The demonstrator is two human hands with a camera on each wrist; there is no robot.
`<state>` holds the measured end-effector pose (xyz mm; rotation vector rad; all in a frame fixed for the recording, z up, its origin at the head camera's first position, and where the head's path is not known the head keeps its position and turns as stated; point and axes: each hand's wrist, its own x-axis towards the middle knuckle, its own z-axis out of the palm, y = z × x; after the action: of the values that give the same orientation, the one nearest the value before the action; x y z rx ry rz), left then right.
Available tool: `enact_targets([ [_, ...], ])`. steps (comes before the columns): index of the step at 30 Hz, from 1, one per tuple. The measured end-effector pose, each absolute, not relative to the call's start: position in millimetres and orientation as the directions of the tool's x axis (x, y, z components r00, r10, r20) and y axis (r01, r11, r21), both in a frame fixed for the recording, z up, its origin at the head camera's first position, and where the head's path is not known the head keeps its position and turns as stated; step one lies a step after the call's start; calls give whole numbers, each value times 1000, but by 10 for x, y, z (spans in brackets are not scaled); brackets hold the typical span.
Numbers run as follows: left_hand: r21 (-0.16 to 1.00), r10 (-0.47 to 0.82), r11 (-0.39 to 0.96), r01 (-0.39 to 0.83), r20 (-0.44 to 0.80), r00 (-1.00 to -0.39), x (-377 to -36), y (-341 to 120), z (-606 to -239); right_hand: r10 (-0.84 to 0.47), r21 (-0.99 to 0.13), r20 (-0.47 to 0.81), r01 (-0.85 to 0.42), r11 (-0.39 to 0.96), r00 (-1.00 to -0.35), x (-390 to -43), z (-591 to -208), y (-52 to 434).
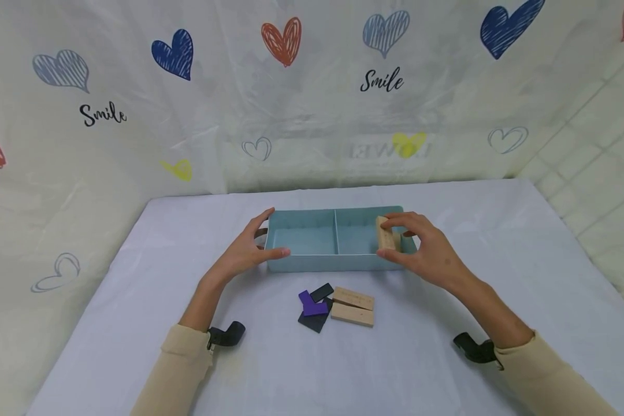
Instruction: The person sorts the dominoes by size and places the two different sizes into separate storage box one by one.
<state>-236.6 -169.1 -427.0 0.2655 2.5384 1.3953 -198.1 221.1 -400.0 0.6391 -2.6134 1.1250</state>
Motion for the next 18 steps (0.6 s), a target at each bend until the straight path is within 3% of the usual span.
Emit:
enact_targets([
  [18,846,268,531,50,-112,-957,-2344,-1681,-4249,-263,-630,356,-438,641,-897,-2025,-3950,2277],
])
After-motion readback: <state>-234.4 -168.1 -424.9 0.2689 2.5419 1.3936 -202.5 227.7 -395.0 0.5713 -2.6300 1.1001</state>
